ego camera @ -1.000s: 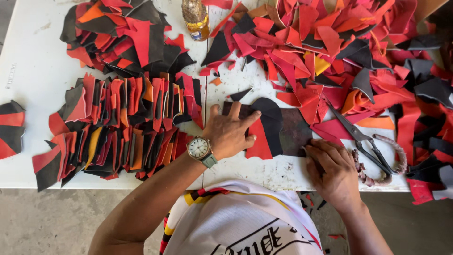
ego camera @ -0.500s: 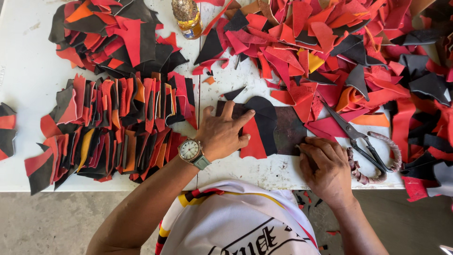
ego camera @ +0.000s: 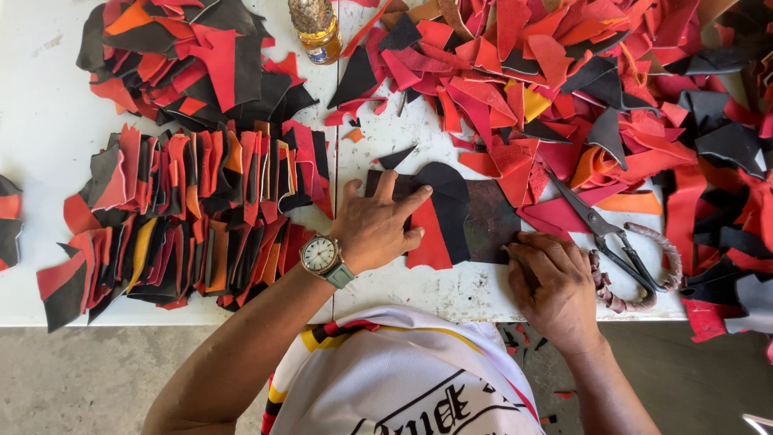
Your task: The person uses scissors to cut red and black fabric pieces into smaller shapes on a white table. They repeatedly pick up fabric, cut along edges, and place the cut pieces into a pile while discarding scraps.
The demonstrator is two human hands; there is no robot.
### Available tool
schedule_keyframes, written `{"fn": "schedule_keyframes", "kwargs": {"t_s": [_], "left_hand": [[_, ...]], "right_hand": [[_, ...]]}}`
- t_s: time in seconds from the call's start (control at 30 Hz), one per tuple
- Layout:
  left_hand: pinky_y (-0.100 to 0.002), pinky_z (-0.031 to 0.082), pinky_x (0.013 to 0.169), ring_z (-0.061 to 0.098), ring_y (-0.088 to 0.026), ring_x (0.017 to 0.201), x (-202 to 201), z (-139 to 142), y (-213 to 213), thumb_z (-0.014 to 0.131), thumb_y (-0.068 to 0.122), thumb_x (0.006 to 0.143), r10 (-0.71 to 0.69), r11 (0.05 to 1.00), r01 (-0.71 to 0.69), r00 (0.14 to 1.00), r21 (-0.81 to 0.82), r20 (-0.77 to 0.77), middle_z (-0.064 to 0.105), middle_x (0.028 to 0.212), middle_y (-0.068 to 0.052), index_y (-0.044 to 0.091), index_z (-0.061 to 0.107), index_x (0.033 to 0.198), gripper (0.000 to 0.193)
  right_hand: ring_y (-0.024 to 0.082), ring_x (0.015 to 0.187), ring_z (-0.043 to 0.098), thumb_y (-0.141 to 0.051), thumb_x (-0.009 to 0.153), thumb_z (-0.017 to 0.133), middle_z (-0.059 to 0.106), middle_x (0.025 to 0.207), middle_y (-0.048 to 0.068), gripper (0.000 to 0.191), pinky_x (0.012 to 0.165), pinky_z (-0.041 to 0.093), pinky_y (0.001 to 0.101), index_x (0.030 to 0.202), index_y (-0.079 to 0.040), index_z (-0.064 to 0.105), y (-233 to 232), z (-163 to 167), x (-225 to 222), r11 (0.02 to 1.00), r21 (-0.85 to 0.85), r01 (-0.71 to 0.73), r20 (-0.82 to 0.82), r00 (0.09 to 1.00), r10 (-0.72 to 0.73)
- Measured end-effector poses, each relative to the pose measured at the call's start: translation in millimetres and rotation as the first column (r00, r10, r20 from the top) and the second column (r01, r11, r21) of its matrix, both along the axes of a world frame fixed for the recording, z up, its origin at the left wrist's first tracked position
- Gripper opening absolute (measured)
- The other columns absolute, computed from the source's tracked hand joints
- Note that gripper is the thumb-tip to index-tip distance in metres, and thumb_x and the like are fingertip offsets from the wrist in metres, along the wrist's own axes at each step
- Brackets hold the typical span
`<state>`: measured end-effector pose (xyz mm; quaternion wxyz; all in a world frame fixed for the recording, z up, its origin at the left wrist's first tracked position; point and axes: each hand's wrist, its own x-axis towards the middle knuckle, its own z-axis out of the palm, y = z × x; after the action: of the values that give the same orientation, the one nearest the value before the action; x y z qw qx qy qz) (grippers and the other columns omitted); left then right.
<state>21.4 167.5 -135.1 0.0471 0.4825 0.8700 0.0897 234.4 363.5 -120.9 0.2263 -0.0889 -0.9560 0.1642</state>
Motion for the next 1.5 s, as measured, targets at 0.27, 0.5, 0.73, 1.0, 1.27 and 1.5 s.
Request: {"fn": "schedule_keyframes", "kwargs": {"t_s": [0.27, 0.5, 0.73, 1.0, 1.27, 1.5], "left_hand": [[-0.058, 0.040, 0.095, 0.063, -0.023, 0.100, -1, 0, -1, 0.065, 0.050, 0.085, -0.003, 1.000, 0.003, 0.999, -0.009, 0.043, 0.052, 0.129, -0.014, 0.028, 0.055, 0.145, 0.064], [-0.057, 0.039, 0.093, 0.066, -0.024, 0.088, 0, -1, -4, 0.063, 0.051, 0.086, -0.011, 1.000, 0.012, 1.000, 0.005, -0.009, 0.051, 0.132, -0.017, 0.029, 0.055, 0.144, 0.062], [-0.052, 0.038, 0.093, 0.068, -0.027, 0.073, 5, 3, -2, 0.051, 0.048, 0.095, -0.044, 0.994, 0.042, 0.999, -0.099, -0.019, 0.046, 0.137, -0.026, 0.024, 0.046, 0.152, 0.062], [-0.050, 0.040, 0.094, 0.070, -0.031, 0.066, 5, -2, -2, 0.048, 0.044, 0.096, -0.051, 0.997, 0.050, 0.999, -0.066, -0.016, 0.038, 0.145, -0.036, 0.021, 0.043, 0.154, 0.063], [-0.042, 0.044, 0.083, 0.064, -0.031, 0.089, 17, -12, 6, 0.045, 0.041, 0.097, -0.105, 0.985, 0.074, 0.974, -0.158, -0.201, 0.036, 0.141, -0.048, 0.005, 0.035, 0.156, 0.071], [-0.041, 0.045, 0.079, 0.064, -0.031, 0.091, 17, -17, 8, 0.045, 0.041, 0.097, -0.119, 0.983, 0.076, 0.955, -0.165, -0.270, 0.039, 0.137, -0.049, 0.003, 0.034, 0.155, 0.071]], "right_hand": [[0.028, 0.112, 0.064, -0.010, 0.084, 0.073, 0.071, 0.120, 0.007, 0.022, 0.096, 0.049, 0.0414, 0.106, -0.008, 0.074, 0, 0, 1, 1.000, -0.003, 0.006, 0.004, 1.000, -0.006], [0.028, 0.113, 0.064, -0.010, 0.083, 0.074, 0.071, 0.120, 0.007, 0.022, 0.095, 0.049, 0.0418, 0.106, -0.008, 0.075, -1, -1, 1, 1.000, 0.000, 0.000, 0.004, 1.000, 0.000], [0.028, 0.114, 0.064, -0.011, 0.084, 0.073, 0.071, 0.121, 0.007, 0.022, 0.097, 0.049, 0.0414, 0.106, -0.008, 0.074, 0, 0, 1, 1.000, -0.006, -0.008, -0.004, 1.000, 0.008], [0.028, 0.112, 0.064, -0.010, 0.083, 0.073, 0.071, 0.120, 0.007, 0.023, 0.095, 0.049, 0.0420, 0.107, -0.008, 0.074, -1, 0, 1, 1.000, 0.001, 0.002, -0.009, 1.000, -0.002], [0.027, 0.107, 0.065, -0.011, 0.084, 0.074, 0.071, 0.120, 0.006, 0.023, 0.096, 0.049, 0.0405, 0.107, -0.009, 0.074, -5, -1, -2, 1.000, 0.009, 0.002, -0.020, 1.000, -0.002], [0.026, 0.109, 0.064, -0.011, 0.083, 0.073, 0.071, 0.119, 0.005, 0.024, 0.095, 0.048, 0.0403, 0.107, -0.010, 0.075, -5, -3, -2, 1.000, 0.021, 0.019, 0.005, 1.000, -0.019]]}}
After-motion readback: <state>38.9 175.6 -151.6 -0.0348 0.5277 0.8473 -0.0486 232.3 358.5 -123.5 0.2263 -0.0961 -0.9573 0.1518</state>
